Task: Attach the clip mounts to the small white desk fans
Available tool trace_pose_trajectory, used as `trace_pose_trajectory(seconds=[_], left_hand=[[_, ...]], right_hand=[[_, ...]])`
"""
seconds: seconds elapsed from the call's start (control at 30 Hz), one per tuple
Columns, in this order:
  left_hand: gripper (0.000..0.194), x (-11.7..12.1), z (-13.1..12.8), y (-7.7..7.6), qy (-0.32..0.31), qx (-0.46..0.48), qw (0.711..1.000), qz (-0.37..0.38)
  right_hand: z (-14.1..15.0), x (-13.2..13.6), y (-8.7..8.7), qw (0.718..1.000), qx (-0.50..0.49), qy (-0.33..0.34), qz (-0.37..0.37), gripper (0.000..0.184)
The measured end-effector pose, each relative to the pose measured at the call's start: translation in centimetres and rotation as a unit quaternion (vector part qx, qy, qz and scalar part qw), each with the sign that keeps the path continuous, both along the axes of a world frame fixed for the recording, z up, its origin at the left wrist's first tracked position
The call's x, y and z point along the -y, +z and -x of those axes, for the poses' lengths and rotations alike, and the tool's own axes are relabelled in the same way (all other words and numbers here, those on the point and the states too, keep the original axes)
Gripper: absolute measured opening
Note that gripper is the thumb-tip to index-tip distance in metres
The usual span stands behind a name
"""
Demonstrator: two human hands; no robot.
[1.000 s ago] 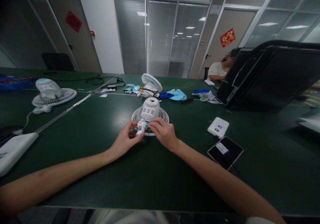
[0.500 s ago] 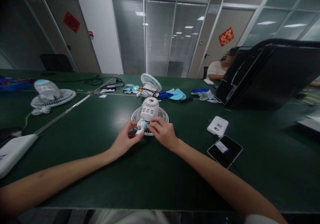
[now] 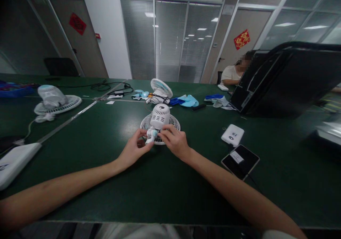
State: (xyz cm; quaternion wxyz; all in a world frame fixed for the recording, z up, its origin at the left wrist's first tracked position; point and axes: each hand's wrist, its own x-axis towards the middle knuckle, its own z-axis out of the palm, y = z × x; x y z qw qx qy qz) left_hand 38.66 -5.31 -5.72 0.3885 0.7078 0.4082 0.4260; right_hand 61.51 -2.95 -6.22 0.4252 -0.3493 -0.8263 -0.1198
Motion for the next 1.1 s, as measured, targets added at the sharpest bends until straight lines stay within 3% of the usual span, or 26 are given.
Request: trace_pose_trajectory(seconds=[0.07, 0.2, 0.43, 0.67, 0.77, 0.93, 1.03, 1.1], left_hand=[[0.038, -0.04, 0.00, -0.05, -0.001, 0.004, 1.000, -0.001], [0.037, -0.07, 0.00, -0.13, -0.006, 0.010, 1.000, -0.007], [0.037, -0.14, 0.03, -0.18, -0.003, 0.006, 1.000, -0.002], [0.036, -0.14, 0.04, -0.13, -0.009, 0.012, 1.000, -0.003], [0.036, -0.15, 0.05, -0.23, -0.003, 0.016, 1.000, -0.004], [0.037, -0.22, 0.03, -0.41, 0.000, 0.007, 1.000, -0.005], [0.036, -0.24, -0.03, -0.42, -0.002, 0.010, 1.000, -0.003], [0.035, -0.24, -0.06, -0.39, -0.003, 0.015, 1.000, -0.004]], right_hand=[[0.02, 0.21, 0.07, 1.000, -0.007, 0.002, 0.005, 0.011], [-0.04, 0.30, 0.06, 1.000, 0.014, 0.023, -0.006, 0.031], [0.00, 0.00, -0.13, 1.000, -0.002, 0.012, -0.010, 0.009], [-0.29, 0.17, -0.24, 0.998, 0.038, 0.023, -0.041, 0.035], [-0.38, -0.07, -0.39, 0.998, 0.038, 0.008, -0.039, 0.033], [-0.05, -0.10, -0.18, 1.000, 0.010, -0.012, -0.017, 0.014], [0.04, 0.05, -0.14, 1.000, -0.003, -0.004, -0.009, 0.014], [-0.06, 0.08, -0.26, 1.000, 0.009, 0.007, -0.018, 0.024]])
